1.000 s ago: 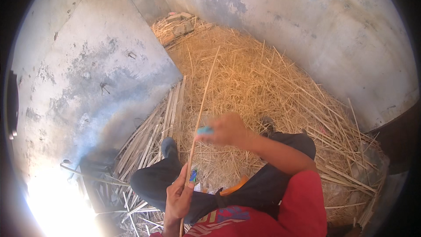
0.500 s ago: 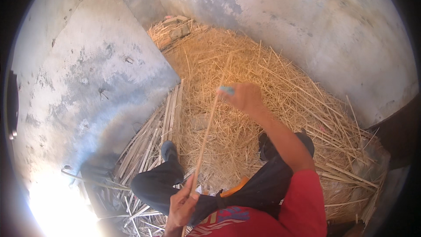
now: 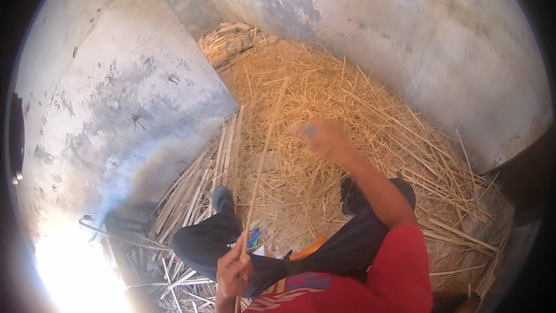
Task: The person sits on a straw-covered floor and uses a knife to scrape and sharpen a long wooden stick. They rotate the stick and scrape along its length to smooth the surface.
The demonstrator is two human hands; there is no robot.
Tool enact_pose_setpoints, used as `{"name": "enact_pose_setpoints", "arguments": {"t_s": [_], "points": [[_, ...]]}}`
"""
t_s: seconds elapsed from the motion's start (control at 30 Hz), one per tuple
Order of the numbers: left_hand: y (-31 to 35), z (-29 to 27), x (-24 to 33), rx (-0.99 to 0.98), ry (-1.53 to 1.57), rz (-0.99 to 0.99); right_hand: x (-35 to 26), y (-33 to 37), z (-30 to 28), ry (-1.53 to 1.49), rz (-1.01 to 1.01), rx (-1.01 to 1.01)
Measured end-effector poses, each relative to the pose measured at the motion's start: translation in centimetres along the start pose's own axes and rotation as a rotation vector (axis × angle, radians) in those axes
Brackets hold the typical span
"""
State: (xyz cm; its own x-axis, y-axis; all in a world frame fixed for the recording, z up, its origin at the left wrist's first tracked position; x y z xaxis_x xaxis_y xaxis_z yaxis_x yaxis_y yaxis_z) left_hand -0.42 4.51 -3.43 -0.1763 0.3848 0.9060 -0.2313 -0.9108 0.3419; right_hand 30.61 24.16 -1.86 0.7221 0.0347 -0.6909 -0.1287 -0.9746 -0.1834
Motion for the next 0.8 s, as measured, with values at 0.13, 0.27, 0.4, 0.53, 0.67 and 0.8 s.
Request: {"name": "enact_pose_setpoints", "arguments": {"t_s": [0.13,0.27,0.4,0.53,0.67,0.8], "points": [[-1.6,1.8,2.3,-0.052,0.030,0.085,-11.2,7.5,4.7,0.130,-0.448,-0.166],[-0.7,1.5,2.4,-0.054,-0.031,0.109,-10.0,4.9,3.4,0.136,-0.418,0.025],[0.9,2.7,2.9,-0.229,-0.398,0.323,-1.6,-1.4,1.3,0.207,-0.077,0.034],[2.7,5.6,0.9,-0.305,-0.103,-0.045,-5.5,2.2,3.5,0.202,-0.241,-0.048],[-0.6,3.5,2.4,-0.119,-0.024,0.066,-8.9,5.2,2.6,0.077,-0.338,0.002],[-2.1,2.0,2.7,-0.067,-0.083,0.132,-7.0,2.9,0.0,-0.047,-0.224,0.041]]}}
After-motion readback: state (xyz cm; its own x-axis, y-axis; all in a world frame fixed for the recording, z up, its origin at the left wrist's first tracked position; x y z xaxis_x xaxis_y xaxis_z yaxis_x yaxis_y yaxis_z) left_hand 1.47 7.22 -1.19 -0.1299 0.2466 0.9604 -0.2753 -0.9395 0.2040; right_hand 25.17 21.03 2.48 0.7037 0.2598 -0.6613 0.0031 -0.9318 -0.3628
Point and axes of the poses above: each hand's wrist, its own y-axis away from the middle knuckle, its own z-axis out of the palm, x = y × z, the point moved 9 cm from there along -y, towards the middle knuckle, and after that the axes turned 6 degrees about z, right-handed, at the moved point
